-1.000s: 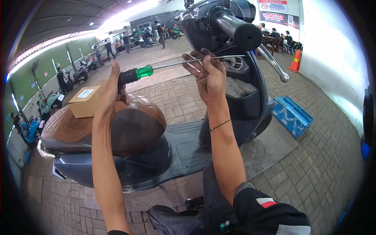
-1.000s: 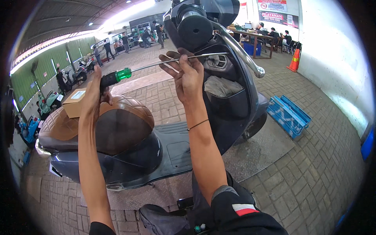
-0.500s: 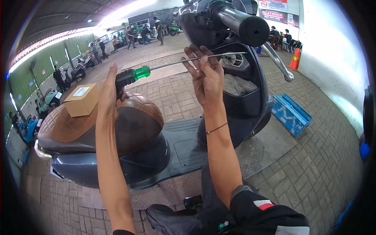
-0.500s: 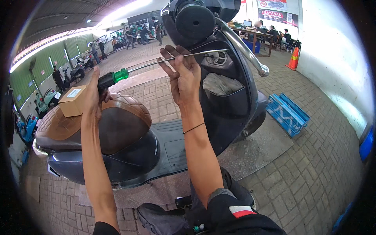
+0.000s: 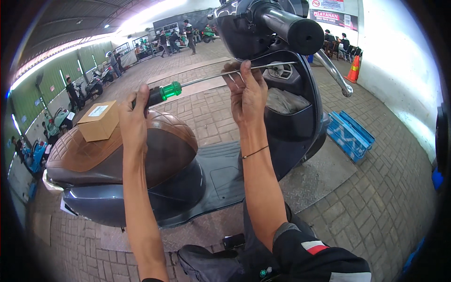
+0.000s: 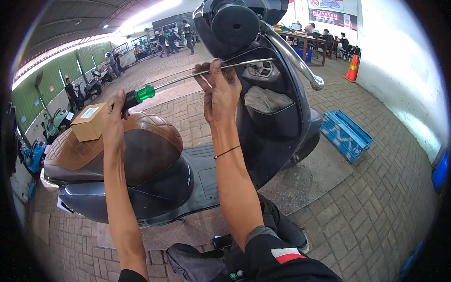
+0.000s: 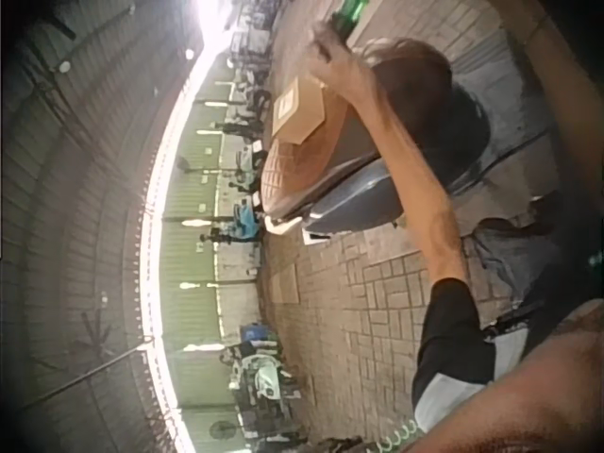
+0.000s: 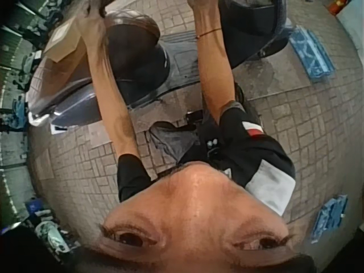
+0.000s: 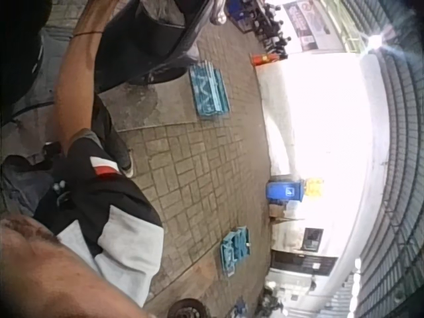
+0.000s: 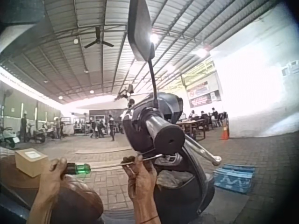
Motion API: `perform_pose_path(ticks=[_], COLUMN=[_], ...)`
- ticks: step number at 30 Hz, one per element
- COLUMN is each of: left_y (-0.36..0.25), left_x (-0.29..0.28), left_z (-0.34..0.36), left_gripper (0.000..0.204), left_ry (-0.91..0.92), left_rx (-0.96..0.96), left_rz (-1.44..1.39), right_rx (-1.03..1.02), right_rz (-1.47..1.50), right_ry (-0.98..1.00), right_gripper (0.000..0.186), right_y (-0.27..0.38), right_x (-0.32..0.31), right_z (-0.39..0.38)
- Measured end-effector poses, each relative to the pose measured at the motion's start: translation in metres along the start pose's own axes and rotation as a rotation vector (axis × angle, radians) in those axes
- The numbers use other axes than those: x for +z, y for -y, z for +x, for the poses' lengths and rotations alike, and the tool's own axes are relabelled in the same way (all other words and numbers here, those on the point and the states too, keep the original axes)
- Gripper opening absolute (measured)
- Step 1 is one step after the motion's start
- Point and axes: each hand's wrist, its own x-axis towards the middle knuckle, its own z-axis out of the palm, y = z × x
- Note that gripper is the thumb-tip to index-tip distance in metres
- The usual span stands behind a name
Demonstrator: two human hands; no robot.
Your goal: The person uses a screwdriver to remove or install screws on the front panel of a blue scooter and then selects tools including pliers and sockets from a blue metal toolbox.
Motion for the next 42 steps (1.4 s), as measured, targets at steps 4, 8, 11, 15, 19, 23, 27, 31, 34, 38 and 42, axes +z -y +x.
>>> perform_pose_path(ticks=[4, 8, 11, 15, 19, 23, 27, 31, 34, 38, 42], left_y=[-0.011, -0.011, -0.019, -0.002, -0.003, -0.005, -0.002, 0.014, 0.012, -0.003, 0.003], left_x=[0.000, 0.003, 0.018, 0.008, 0.003, 0.008, 0.016, 0.004, 0.004, 0.017, 0.021], left_z=[0.005, -0.003, -0.020, -0.013, -0.008, -0.019, -0.031, -0.022, -0.020, -0.034, -0.044], left_gripper=[0.054, 0.052, 0.043, 0.039, 0.033, 0.034, 0.037, 0.040, 0.038, 0.031, 0.028], left_ry=[-0.077, 0.017, -0.106, -0.096, -0.019, 0.024, -0.028, 0.102, 0.072, 0.007, -0.017], left_rx=[-0.282, -0.158, 0.050, 0.069, -0.209, -0.159, 0.122, 0.110, -0.142, -0.121, -0.062], left_rz=[0.010, -0.088, -0.143, -0.112, -0.084, -0.217, -0.352, -0.362, -0.385, -0.492, -0.535], right_rx=[-0.010, 0.031, 0.059, 0.026, 0.011, 0.013, 0.050, 0.035, 0.010, 0.030, 0.041], right_rz=[0.143, 0.004, -0.017, 0.087, 0.095, -0.046, -0.054, -0.033, -0.072, -0.129, -0.152], right_ry=[0.130, 0.134, 0.073, 0.163, 0.177, 0.136, 0.067, 0.166, 0.168, 0.097, 0.099], right_gripper=[0.036, 0.027, 0.022, 0.025, 0.025, 0.026, 0.026, 0.025, 0.027, 0.030, 0.036], right_y=[0.003, 0.006, 0.005, 0.005, 0.015, 0.008, 0.009, 0.020, 0.018, 0.014, 0.016], right_x=[0.007, -0.006, -0.006, -0.004, -0.006, -0.019, -0.025, -0.017, -0.024, -0.035, -0.043], right_z=[-0.002, 0.000, 0.001, 0.000, -0.004, 0.002, 0.002, -0.003, 0.000, 0.004, 0.006])
